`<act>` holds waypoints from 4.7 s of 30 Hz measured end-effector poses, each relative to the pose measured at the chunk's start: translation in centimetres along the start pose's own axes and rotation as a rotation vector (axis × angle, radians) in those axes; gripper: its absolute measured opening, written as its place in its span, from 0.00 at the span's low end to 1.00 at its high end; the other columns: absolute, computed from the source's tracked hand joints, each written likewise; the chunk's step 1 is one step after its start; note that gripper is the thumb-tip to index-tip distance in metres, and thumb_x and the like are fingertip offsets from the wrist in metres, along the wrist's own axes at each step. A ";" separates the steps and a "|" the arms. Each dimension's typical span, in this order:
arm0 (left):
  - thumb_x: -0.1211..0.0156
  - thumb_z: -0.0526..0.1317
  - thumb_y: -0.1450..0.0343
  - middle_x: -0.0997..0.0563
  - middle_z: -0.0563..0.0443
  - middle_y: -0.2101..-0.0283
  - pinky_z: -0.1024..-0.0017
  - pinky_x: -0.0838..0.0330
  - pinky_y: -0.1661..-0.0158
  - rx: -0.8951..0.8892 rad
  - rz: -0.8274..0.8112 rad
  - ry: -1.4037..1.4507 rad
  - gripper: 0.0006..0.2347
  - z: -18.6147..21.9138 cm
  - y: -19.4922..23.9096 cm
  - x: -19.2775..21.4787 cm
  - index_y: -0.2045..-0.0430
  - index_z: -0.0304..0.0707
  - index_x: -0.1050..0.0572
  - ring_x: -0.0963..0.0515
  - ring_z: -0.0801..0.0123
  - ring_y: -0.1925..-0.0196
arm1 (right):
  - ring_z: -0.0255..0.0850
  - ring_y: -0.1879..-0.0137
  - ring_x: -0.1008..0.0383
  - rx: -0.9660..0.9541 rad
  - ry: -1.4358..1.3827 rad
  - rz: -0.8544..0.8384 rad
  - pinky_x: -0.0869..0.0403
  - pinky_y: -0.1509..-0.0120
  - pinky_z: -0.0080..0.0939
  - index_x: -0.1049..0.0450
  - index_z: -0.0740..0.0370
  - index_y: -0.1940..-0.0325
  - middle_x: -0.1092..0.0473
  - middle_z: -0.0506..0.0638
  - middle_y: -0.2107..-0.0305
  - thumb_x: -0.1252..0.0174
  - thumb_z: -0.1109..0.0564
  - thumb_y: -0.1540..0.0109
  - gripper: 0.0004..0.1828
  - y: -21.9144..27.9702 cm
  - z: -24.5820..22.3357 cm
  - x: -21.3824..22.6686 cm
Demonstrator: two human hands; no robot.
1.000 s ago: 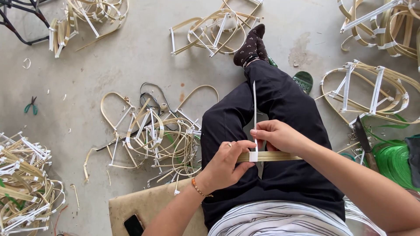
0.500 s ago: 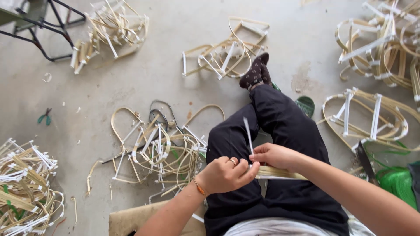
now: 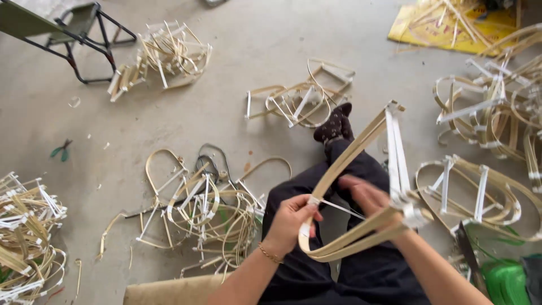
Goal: Wrapping white plastic strips around curved bamboo frames to secure and finish them.
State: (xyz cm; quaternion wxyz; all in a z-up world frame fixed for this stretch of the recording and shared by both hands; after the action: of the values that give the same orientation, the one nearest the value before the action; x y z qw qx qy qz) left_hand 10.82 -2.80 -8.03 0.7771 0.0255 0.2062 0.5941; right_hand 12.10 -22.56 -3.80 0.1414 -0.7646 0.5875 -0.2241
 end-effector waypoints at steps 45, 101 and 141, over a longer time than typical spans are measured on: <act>0.55 0.44 0.19 0.22 0.56 0.74 0.81 0.32 0.81 0.222 -0.006 0.528 0.13 -8.8 4.7 -4.1 0.63 0.35 0.24 0.25 0.80 0.79 | 0.50 0.65 0.25 -0.551 0.404 -0.192 0.24 0.60 0.46 0.23 0.63 0.61 0.28 0.55 0.69 0.36 0.58 0.40 0.07 3.6 -1.7 -4.6; 0.59 0.45 0.18 0.28 0.54 0.74 0.80 0.34 0.79 0.076 0.147 0.261 0.15 -10.0 0.6 -0.1 0.61 0.32 0.27 0.31 0.80 0.81 | 0.44 0.65 0.25 -0.013 0.425 -0.263 0.25 0.63 0.41 0.23 0.62 0.69 0.27 0.50 0.72 0.36 0.59 0.49 0.07 4.9 -3.1 -5.0; 0.68 0.49 0.14 0.26 0.32 0.39 0.53 0.30 0.39 0.442 -0.838 0.692 0.22 -17.5 -6.8 -19.0 0.36 0.26 0.38 0.26 0.46 0.39 | 0.44 0.63 0.35 -0.274 -1.085 0.205 0.33 0.58 0.48 0.34 0.68 0.56 0.35 0.55 0.69 0.53 0.58 0.29 0.08 -13.8 -0.5 3.1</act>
State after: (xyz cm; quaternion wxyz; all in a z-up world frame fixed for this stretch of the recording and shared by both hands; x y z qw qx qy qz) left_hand 6.86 -26.16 -20.44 0.8094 -0.0920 0.5594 0.1530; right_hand 23.96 -21.79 3.81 0.3435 -0.7207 0.5256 0.2940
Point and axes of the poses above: each hand's wrist, its own y-axis away from the middle knuckle, its own x-axis out of the back of the hand, z = x × y, the point moved 9 cm from there along -y, towards the middle knuckle
